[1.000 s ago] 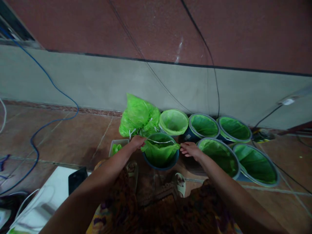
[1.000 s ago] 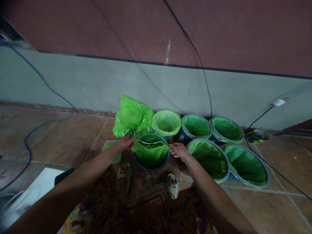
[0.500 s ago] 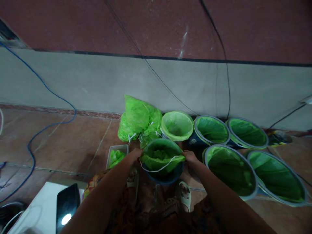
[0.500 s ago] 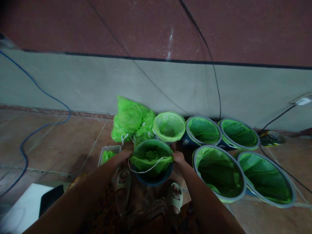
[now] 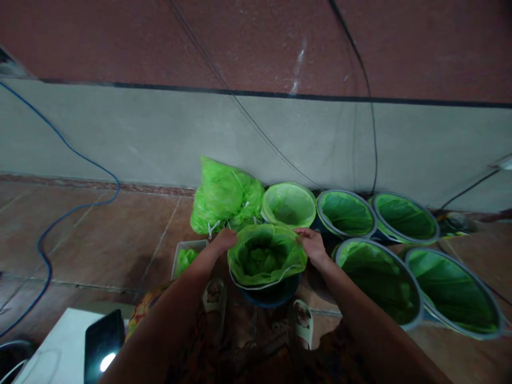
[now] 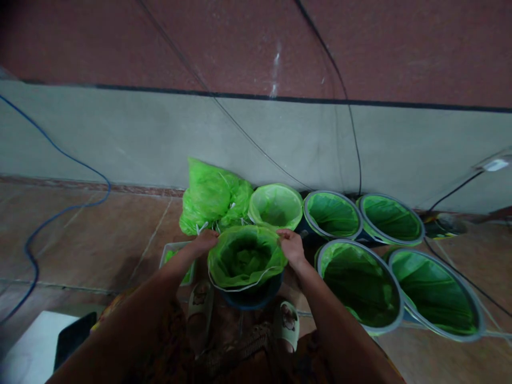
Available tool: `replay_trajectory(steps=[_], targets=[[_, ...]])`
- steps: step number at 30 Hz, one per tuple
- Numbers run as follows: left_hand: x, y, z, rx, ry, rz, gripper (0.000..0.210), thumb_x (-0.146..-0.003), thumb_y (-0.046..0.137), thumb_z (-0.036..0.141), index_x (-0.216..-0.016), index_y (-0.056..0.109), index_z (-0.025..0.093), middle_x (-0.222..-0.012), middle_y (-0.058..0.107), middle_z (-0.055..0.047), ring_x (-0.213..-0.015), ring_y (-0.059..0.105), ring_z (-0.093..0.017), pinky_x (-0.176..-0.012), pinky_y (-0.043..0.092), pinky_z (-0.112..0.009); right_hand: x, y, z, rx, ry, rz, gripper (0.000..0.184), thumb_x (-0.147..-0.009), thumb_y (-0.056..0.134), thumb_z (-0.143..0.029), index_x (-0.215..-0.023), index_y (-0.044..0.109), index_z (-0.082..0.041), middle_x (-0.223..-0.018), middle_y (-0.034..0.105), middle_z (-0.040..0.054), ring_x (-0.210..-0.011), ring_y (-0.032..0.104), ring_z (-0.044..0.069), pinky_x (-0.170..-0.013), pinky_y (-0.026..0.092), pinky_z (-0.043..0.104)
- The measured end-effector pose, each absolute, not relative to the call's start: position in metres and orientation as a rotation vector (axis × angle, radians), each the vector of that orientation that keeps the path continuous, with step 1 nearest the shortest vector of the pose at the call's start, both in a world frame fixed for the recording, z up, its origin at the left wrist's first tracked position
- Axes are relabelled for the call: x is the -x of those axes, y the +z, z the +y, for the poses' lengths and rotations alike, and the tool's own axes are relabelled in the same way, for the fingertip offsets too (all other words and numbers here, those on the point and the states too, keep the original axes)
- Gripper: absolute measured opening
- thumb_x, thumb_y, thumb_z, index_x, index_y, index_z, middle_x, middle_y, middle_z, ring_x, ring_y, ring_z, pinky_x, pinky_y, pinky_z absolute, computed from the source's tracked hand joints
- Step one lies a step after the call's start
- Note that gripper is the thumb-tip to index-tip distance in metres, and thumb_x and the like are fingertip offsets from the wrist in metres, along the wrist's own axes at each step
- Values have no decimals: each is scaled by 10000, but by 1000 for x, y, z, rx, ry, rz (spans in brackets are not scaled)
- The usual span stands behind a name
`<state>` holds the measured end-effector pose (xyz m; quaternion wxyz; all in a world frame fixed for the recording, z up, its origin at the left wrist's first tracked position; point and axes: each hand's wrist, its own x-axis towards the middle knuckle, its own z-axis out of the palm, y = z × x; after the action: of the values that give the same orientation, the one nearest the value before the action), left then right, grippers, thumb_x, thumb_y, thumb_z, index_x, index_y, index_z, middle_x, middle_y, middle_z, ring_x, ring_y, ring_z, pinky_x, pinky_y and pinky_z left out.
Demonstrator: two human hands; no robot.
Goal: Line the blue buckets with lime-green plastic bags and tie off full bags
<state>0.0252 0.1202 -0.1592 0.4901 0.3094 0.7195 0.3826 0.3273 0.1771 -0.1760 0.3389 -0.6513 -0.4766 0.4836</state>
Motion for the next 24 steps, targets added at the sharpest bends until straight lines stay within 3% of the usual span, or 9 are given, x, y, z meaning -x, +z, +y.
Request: replay_trajectory(steps=[3,8,13,20,24], targets=[[-21,-149,119,-821,779,1689,125,-687,688,113,-575,651,155,-471,533,18,-574,549,-133,-519,368,-207,-334,-160,175,1733,1359,-1192,287,-612,623,-221,-887,691,-173,-656,681,-1,-594,603,158,-539,457,244],[-36,-145,117,-947,605,1645,119,-683,719,177,-581,676,133,-492,562,13,-517,490,-118,-516,356,-218,-333,-158,165,1856,1560,-1244,319,-703,676,-466,-806,708,-166,-603,672,28,-549,595,175,-483,434,258],[-53,-149,121,-1060,694,1796,170,-679,653,45,-549,669,154,-433,457,39,-502,431,-116,-557,354,-216,-327,-170,158,1810,1477,-1401,165,-642,701,-313,-598,672,-157,-506,625,14,-479,537,143,-483,404,247],[-43,-130,131,-1190,845,2156,236,-733,550,37,-766,744,168,-731,676,-42,-753,605,-182,-747,436,-251,-347,-130,163,1557,1517,-1534,148,-602,641,-258,-659,722,-148,-549,652,9,-518,530,123,-531,405,233],[-38,-118,133,-1287,861,2248,332,-795,446,68,-935,736,148,-870,720,-55,-816,638,-177,-797,471,-267,-363,-102,154,1470,1825,-1597,190,-629,678,-316,-702,702,-142,-603,670,25,-546,566,122,-553,422,231]])
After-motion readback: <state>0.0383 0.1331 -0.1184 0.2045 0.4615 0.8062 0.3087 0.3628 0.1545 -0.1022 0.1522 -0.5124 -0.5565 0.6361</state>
